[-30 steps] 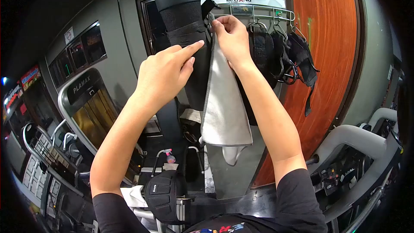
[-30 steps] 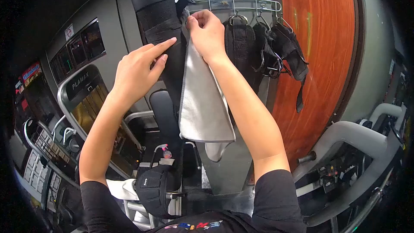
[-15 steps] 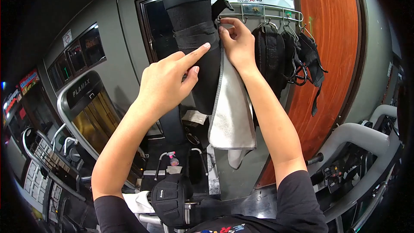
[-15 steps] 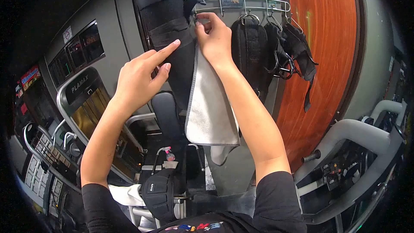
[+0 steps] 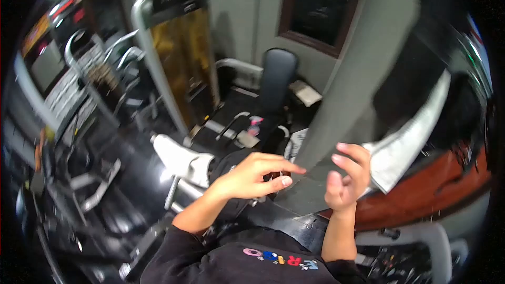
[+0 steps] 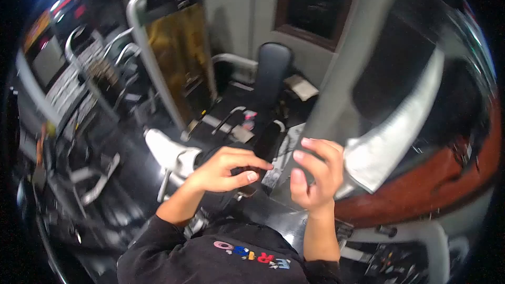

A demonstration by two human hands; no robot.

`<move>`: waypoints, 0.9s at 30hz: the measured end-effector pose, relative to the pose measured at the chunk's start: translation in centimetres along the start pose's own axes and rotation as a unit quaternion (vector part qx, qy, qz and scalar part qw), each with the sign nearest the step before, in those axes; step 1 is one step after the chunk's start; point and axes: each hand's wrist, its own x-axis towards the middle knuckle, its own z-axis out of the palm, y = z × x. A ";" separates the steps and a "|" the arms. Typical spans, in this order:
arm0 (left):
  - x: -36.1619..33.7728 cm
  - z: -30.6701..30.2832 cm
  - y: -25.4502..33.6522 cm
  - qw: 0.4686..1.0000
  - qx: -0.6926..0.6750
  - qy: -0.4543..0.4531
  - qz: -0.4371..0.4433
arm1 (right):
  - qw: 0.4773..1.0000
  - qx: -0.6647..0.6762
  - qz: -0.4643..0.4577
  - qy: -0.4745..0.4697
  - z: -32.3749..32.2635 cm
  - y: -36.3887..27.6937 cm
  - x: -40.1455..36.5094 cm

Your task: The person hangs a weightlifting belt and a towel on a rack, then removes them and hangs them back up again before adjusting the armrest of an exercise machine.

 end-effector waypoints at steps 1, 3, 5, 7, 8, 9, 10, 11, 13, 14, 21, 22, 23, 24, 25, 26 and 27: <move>-2.9 0.5 -1.5 0.997 -0.037 0.036 -0.054 | 0.992 0.018 0.100 -0.075 1.7 0.1 -1.1; -9.5 0.3 -3.9 0.971 -0.111 0.133 -0.161 | 0.963 0.077 0.230 -0.115 4.0 0.9 -4.1; -15.8 -0.2 -5.1 0.914 -0.127 0.297 -0.247 | 0.943 0.149 0.272 -0.122 5.9 1.8 -5.9; -21.9 -2.6 -7.6 0.839 -0.024 0.496 -0.223 | 0.936 0.154 0.272 -0.160 8.1 1.7 -5.7; -24.2 -4.8 -8.1 0.798 0.081 0.543 -0.248 | 0.932 0.159 0.270 -0.184 9.5 1.5 -5.2; -26.3 -6.9 -9.4 0.754 0.109 0.600 -0.243 | 0.927 0.164 0.268 -0.207 10.9 1.3 -4.7; -28.5 -8.8 -10.4 0.726 0.099 0.630 -0.259 | 0.925 0.172 0.250 -0.231 12.3 0.7 -4.2; -30.9 -9.9 -12.6 0.702 0.157 0.630 -0.292 | 0.918 0.188 0.238 -0.256 13.7 0.2 -3.9; -33.8 -10.7 -15.1 0.684 0.128 0.603 -0.391 | 0.911 0.196 0.193 -0.308 16.6 -0.7 -3.6; -33.8 -10.2 -15.7 0.692 0.092 0.580 -0.420 | 0.907 0.199 0.181 -0.323 17.9 -1.3 -3.5; -30.9 -8.0 -19.2 0.715 -0.089 0.445 -0.531 | 0.869 0.258 0.227 -0.355 21.7 -3.0 -4.3; -30.6 -8.1 -19.7 0.731 -0.092 0.497 -0.459 | 0.868 0.256 0.239 -0.352 21.6 -3.0 -4.3; -29.3 -9.4 -18.4 0.715 -0.117 0.536 -0.433 | 0.867 0.253 0.252 -0.348 21.5 -3.0 -4.3; -28.3 -10.9 -16.9 0.717 -0.139 0.545 -0.412 | 0.868 0.251 0.263 -0.339 21.2 -2.9 -4.4; -27.9 -12.5 -16.0 0.719 -0.160 0.551 -0.392 | 0.870 0.245 0.273 -0.330 20.9 -2.8 -4.7; -28.1 -14.0 -16.1 0.725 -0.168 0.571 -0.346 | 0.858 0.265 0.302 -0.320 20.6 -2.7 -5.1; -28.1 -15.3 -16.1 0.729 -0.176 0.590 -0.299 | 0.846 0.285 0.328 -0.309 20.3 -2.7 -5.4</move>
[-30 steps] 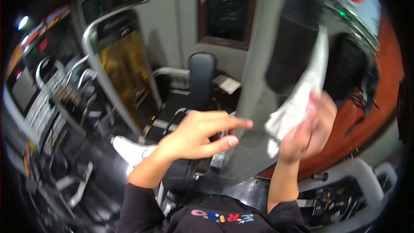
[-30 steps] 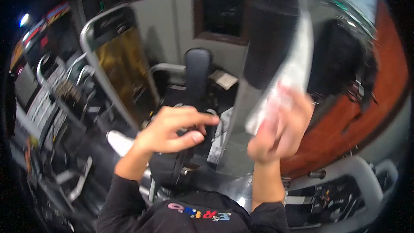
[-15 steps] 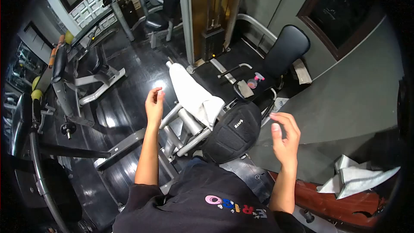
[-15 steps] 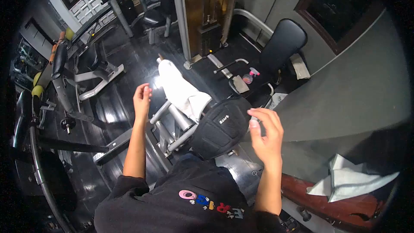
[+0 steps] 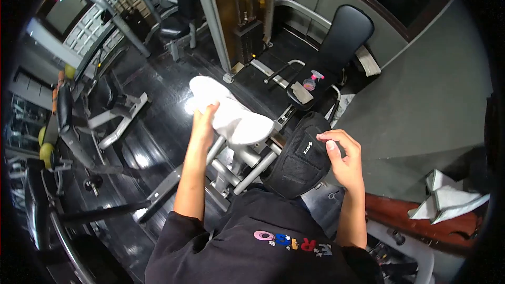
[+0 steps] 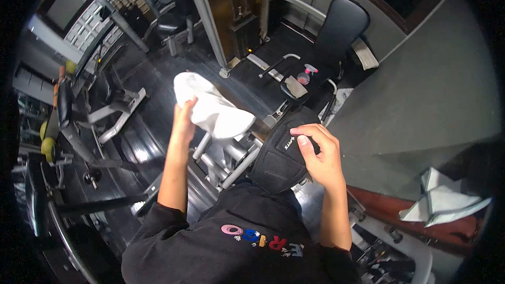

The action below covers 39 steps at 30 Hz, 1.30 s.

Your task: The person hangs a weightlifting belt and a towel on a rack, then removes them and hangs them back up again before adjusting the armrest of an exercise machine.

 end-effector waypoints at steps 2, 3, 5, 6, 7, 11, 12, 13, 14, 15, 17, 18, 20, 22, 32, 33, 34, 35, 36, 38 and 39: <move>0.3 1.0 4.7 0.998 -0.018 -0.053 0.006 | 1.000 0.010 0.006 0.016 0.0 -0.6 -0.4; 0.2 2.0 6.3 0.995 -0.048 -0.086 0.022 | 1.000 -0.020 -0.013 0.017 0.1 -1.3 -0.4; -0.7 5.0 9.6 0.980 -0.112 -0.159 0.043 | 0.995 -0.070 -0.067 0.020 0.2 -1.9 -0.1; -1.5 6.9 10.8 0.968 -0.145 -0.200 0.046 | 0.989 -0.106 -0.097 0.027 0.2 -2.0 -0.1; -2.0 8.3 11.4 0.952 -0.154 -0.256 0.061 | 0.981 -0.137 -0.119 0.072 0.4 -2.1 0.0; -4.7 16.0 13.0 0.918 -0.161 -0.362 0.017 | 0.906 -0.317 -0.229 0.165 -1.7 -2.1 -0.3; -5.5 17.9 13.6 0.909 -0.166 -0.381 0.012 | 0.877 -0.372 -0.237 0.191 -2.1 -2.8 -0.4; -6.4 19.6 14.1 0.900 -0.152 -0.408 -0.018 | 0.848 -0.429 -0.235 0.204 -3.3 -3.1 -0.6; -7.0 21.1 14.3 0.890 -0.137 -0.433 -0.046 | 0.816 -0.484 -0.232 0.215 -4.4 -3.5 -1.0; -7.7 22.3 14.2 0.878 -0.133 -0.458 -0.050 | 0.808 -0.496 -0.224 0.227 -5.1 -4.3 -1.7; -8.3 24.4 13.0 0.853 -0.121 -0.508 0.006 | 0.813 -0.455 -0.202 0.302 -6.6 -6.5 -3.2; -8.7 25.7 12.7 0.832 -0.124 -0.540 0.026 | 0.803 -0.467 -0.196 0.314 -7.6 -7.3 -4.3; -9.8 28.0 12.8 0.803 -0.040 -0.591 0.066 | 0.831 -0.395 -0.169 0.352 -10.1 -8.6 -6.8; -9.3 29.2 11.7 0.786 0.055 -0.605 0.112 | 0.830 -0.340 -0.174 0.406 -12.5 -9.5 -8.8; -18.3 37.8 11.5 0.698 0.020 -0.603 0.386 | 0.890 -0.129 -0.015 0.438 -17.3 -12.2 -15.8; -19.7 38.6 11.7 0.712 0.049 -0.604 0.355 | 0.893 -0.127 0.001 0.431 -17.5 -12.3 -16.1; -20.9 39.5 12.9 0.682 0.123 -0.596 0.405 | 0.893 -0.128 -0.005 0.431 -17.8 -12.6 -16.2; -22.3 40.6 12.7 0.687 0.097 -0.585 0.420 | 0.898 -0.116 0.029 0.423 -18.0 -12.8 -16.4; -23.4 41.7 12.5 0.691 0.070 -0.574 0.434 | 0.902 -0.105 0.062 0.413 -18.3 -12.9 -16.6; -24.0 42.8 12.6 0.678 0.084 -0.572 0.454 | 0.903 -0.133 0.049 0.406 -19.1 -12.5 -17.0; -24.4 43.2 12.6 0.668 0.099 -0.572 0.466 | 0.908 -0.148 0.049 0.390 -19.5 -12.5 -17.3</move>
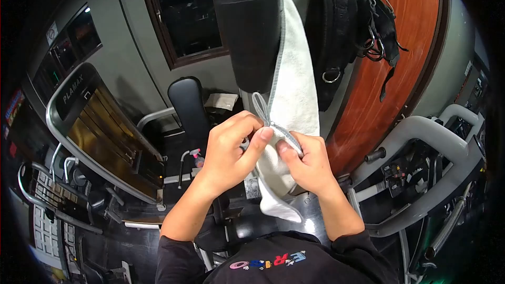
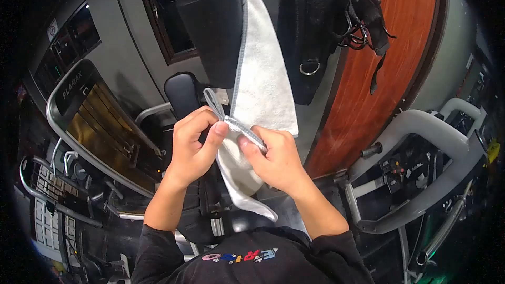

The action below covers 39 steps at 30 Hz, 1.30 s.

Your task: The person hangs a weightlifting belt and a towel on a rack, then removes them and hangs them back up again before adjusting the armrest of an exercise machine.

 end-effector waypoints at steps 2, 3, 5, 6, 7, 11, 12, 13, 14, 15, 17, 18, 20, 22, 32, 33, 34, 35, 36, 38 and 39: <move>0.7 0.5 0.3 1.000 0.001 -0.010 -0.010 | 0.998 -0.042 -0.015 -0.035 -1.4 0.1 0.2; 1.0 0.8 0.4 0.999 -0.002 -0.021 -0.024 | 0.998 -0.040 -0.018 -0.033 -1.9 0.0 0.3; 1.6 1.2 1.0 0.999 0.005 -0.035 -0.034 | 0.992 0.075 -0.099 0.038 -2.6 -0.2 1.1; 1.9 1.7 1.1 0.999 0.018 -0.037 -0.012 | 0.989 0.052 -0.136 0.037 -3.2 -0.6 1.7; 2.3 2.1 1.3 0.999 0.033 -0.038 0.009 | 0.988 0.054 -0.142 0.038 -3.4 -0.7 2.5; 4.5 3.3 1.8 0.991 0.115 0.005 0.063 | 0.963 -0.001 -0.264 0.057 -4.7 -1.8 6.6; 5.4 2.9 2.1 0.992 0.113 0.004 0.047 | 0.968 0.037 -0.244 0.050 -4.9 -2.6 7.4; 6.3 2.4 2.2 0.990 0.134 0.005 0.048 | 0.971 0.075 -0.224 0.041 -5.1 -3.3 8.4; 7.1 2.2 2.2 0.987 0.143 0.031 0.070 | 0.963 0.101 -0.243 0.052 -5.3 -3.6 10.1; 7.9 2.0 2.1 0.982 0.152 0.056 0.092 | 0.955 0.127 -0.260 0.063 -5.5 -3.9 11.9; 9.1 1.1 1.3 0.969 0.195 0.083 0.126 | 0.968 0.157 -0.190 0.042 -6.2 -5.1 15.4; 9.3 1.1 0.9 0.977 0.163 0.099 0.095 | 0.970 0.145 -0.180 0.072 -5.9 -5.0 17.5; 9.3 0.9 0.7 0.976 0.178 0.098 0.082 | 0.964 0.106 -0.208 0.125 -5.2 -5.6 20.9; 8.7 0.4 0.1 0.971 0.203 0.090 0.086 | 0.961 0.075 -0.220 0.148 -4.7 -5.4 24.7; 7.2 -1.1 -1.4 0.975 0.204 0.042 0.083 | 0.950 -0.043 -0.239 0.194 -4.6 -5.9 27.1; 7.3 -1.1 -1.4 0.975 0.204 0.040 0.079 | 0.954 -0.059 -0.230 0.183 -4.8 -5.8 27.1; 7.3 -1.0 -1.4 0.976 0.197 0.042 0.079 | 0.955 -0.058 -0.226 0.182 -4.8 -5.5 27.0; 7.4 -0.9 -1.3 0.978 0.189 0.045 0.078 | 0.955 -0.080 -0.227 0.176 -4.8 -5.3 26.8; 7.4 -0.9 -1.1 0.978 0.191 0.040 0.074 | 0.954 -0.102 -0.228 0.169 -4.8 -5.0 26.6; 6.8 -0.9 -0.8 0.978 0.187 0.031 0.082 | 0.951 -0.131 -0.228 0.164 -5.3 -4.2 25.1; 6.3 -1.0 -0.9 0.978 0.185 0.026 0.093 | 0.946 -0.159 -0.234 0.160 -5.5 -3.8 24.0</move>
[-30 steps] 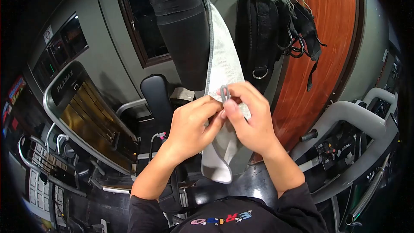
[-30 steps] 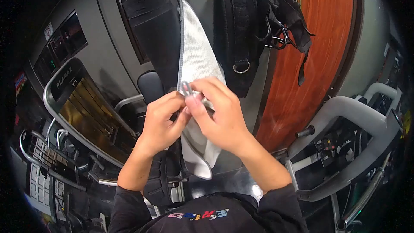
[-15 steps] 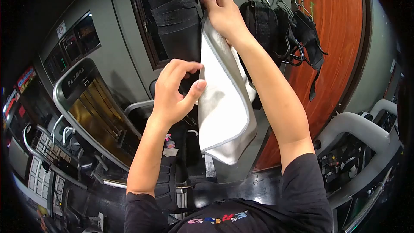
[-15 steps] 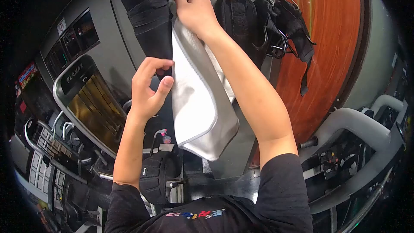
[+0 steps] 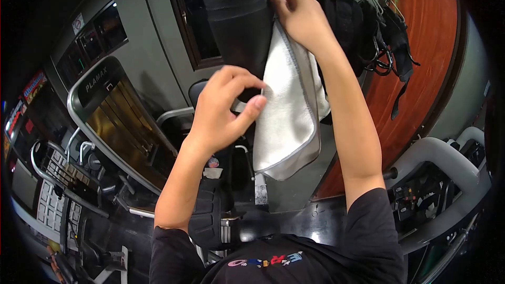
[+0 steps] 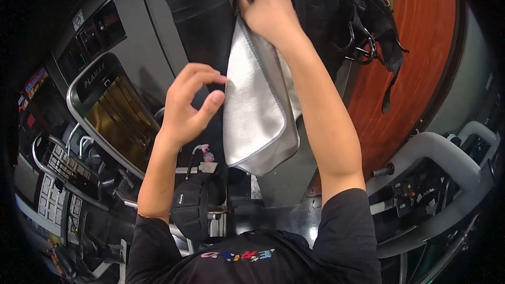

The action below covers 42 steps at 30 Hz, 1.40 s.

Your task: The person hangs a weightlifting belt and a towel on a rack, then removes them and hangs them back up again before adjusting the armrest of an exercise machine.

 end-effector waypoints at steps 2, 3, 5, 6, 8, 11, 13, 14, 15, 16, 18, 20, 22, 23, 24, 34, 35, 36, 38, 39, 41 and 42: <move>-2.4 -0.1 0.8 0.998 -0.045 -0.020 0.035 | 0.998 -0.057 0.027 -0.010 -2.1 -2.7 -3.7; -4.1 -0.2 1.3 0.995 -0.081 -0.053 0.034 | 0.998 -0.039 -0.037 0.043 -2.4 -3.4 -6.1; -8.3 -0.1 2.0 0.983 -0.144 -0.114 0.002 | 0.985 -0.032 -0.124 0.112 -2.7 -4.8 -10.6; -10.4 0.0 2.3 0.974 -0.170 -0.143 -0.032 | 0.980 -0.041 -0.147 0.129 -2.6 -5.6 -12.8; -13.8 0.3 2.8 0.971 -0.173 -0.123 -0.110 | 0.985 0.048 -0.128 0.107 -1.2 -6.7 -18.5; -19.9 0.2 3.7 0.937 -0.213 -0.086 -0.264 | 0.952 0.227 -0.139 -0.149 3.3 -7.3 -24.9; -24.3 -0.2 3.9 0.915 -0.235 -0.089 -0.314 | 0.923 0.244 -0.092 -0.283 6.0 -7.5 -27.0; -26.4 -0.4 4.2 0.899 -0.275 -0.086 -0.330 | 0.911 0.250 -0.041 -0.325 7.2 -7.0 -28.5; -27.8 -1.4 4.9 0.882 -0.292 -0.087 -0.360 | 0.901 0.272 -0.004 -0.339 8.1 -7.0 -29.5; -29.0 -2.4 5.3 0.879 -0.283 -0.072 -0.377 | 0.889 0.283 0.024 -0.359 9.0 -7.3 -30.3; -31.4 -4.4 6.4 0.896 -0.191 -0.082 -0.391 | 0.860 0.287 0.044 -0.419 10.7 -7.9 -31.6; -33.3 -6.2 7.3 0.886 -0.175 -0.015 -0.430 | 0.833 0.291 0.030 -0.469 12.9 -8.7 -32.9; -35.6 -7.7 7.9 0.868 -0.109 0.027 -0.484 | 0.809 0.289 0.018 -0.512 15.0 -9.7 -34.3; -36.6 -8.1 8.1 0.845 -0.076 0.074 -0.524 | 0.809 0.267 -0.020 -0.523 16.2 -10.5 -35.0; -37.7 -8.8 8.0 0.825 -0.033 0.085 -0.557 | 0.808 0.246 -0.059 -0.532 17.2 -11.0 -35.9; -46.9 -7.6 7.8 0.705 -0.111 -0.008 -0.701 | 0.713 0.091 -0.070 -0.691 21.6 -14.3 -42.5; -46.9 -7.4 7.6 0.687 -0.083 -0.024 -0.722 | 0.710 0.101 -0.060 -0.694 21.6 -14.2 -42.5; -47.1 -7.6 7.2 0.688 -0.089 -0.032 -0.719 | 0.713 0.097 -0.051 -0.693 21.5 -14.0 -42.6; -47.6 -7.9 6.3 0.692 -0.135 -0.040 -0.708 | 0.722 0.118 -0.052 -0.680 21.3 -13.7 -42.7; -47.7 -8.2 6.0 0.719 -0.131 -0.042 -0.681 | 0.725 0.111 -0.044 -0.679 21.1 -13.3 -42.8; -48.5 -7.8 5.8 0.709 -0.176 -0.028 -0.682 | 0.729 0.180 0.031 -0.660 20.9 -12.3 -43.3; -48.7 -7.6 5.8 0.695 -0.213 -0.009 -0.686 | 0.733 0.175 0.039 -0.657 20.6 -11.7 -43.9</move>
